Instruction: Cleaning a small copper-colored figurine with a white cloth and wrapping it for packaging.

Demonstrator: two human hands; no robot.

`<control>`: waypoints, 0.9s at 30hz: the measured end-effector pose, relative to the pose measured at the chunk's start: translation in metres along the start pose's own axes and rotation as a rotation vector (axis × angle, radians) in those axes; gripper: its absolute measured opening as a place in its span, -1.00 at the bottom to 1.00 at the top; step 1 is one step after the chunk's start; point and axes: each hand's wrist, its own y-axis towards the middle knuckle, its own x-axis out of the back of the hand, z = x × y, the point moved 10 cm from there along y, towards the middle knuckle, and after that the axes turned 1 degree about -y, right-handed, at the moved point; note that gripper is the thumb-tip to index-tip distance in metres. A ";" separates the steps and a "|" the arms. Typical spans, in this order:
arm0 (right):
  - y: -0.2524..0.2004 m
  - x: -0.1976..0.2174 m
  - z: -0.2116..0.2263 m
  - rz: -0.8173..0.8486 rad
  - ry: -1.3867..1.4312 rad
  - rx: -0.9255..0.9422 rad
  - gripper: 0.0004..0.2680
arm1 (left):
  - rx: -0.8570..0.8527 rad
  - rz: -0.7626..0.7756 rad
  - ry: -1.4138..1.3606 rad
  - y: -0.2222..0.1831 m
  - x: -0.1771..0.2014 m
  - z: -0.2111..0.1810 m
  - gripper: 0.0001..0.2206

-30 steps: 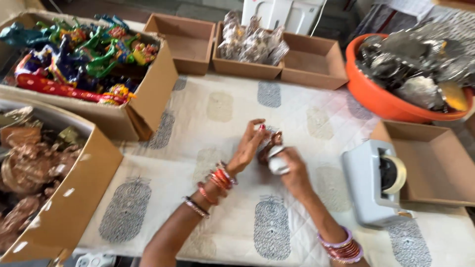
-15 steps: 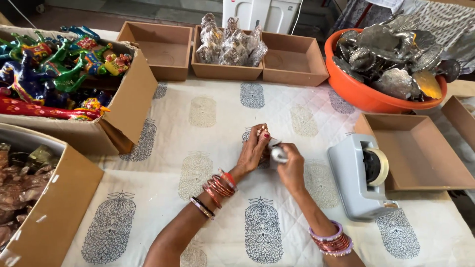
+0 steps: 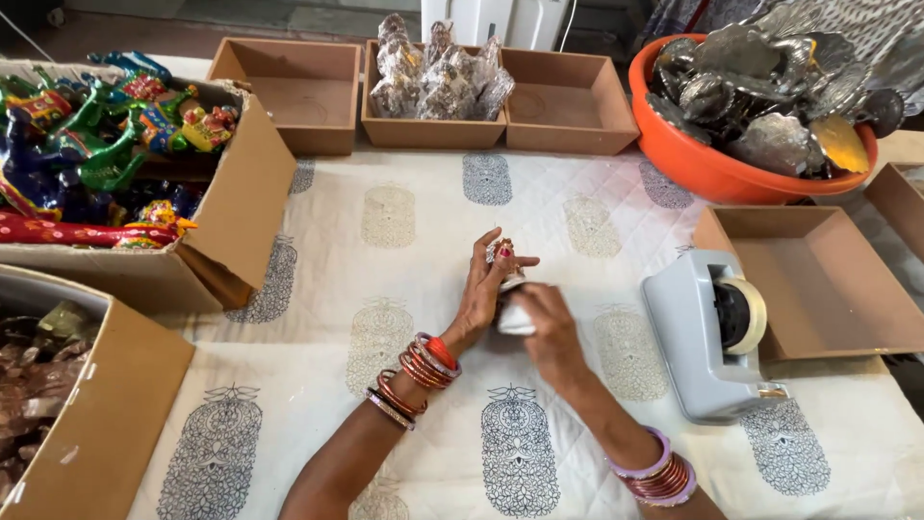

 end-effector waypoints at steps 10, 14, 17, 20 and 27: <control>-0.001 0.003 -0.044 0.002 0.125 -0.201 -0.67 | 0.029 0.006 -0.070 -0.005 0.001 -0.005 -0.44; 0.004 0.013 -0.001 0.075 0.061 -0.102 -0.58 | 0.032 -0.011 -0.142 -0.006 0.009 -0.004 -0.47; 0.012 0.025 0.017 0.022 0.070 -0.018 -0.58 | 0.037 0.000 -0.176 -0.003 0.012 -0.018 -0.49; 0.011 0.015 -0.004 0.100 0.182 -0.165 -0.66 | 0.023 0.058 -0.177 -0.004 0.015 -0.028 -0.50; 0.010 -0.005 -0.030 0.392 0.773 -0.461 -0.41 | 0.026 0.299 -0.179 -0.013 -0.003 -0.033 -0.54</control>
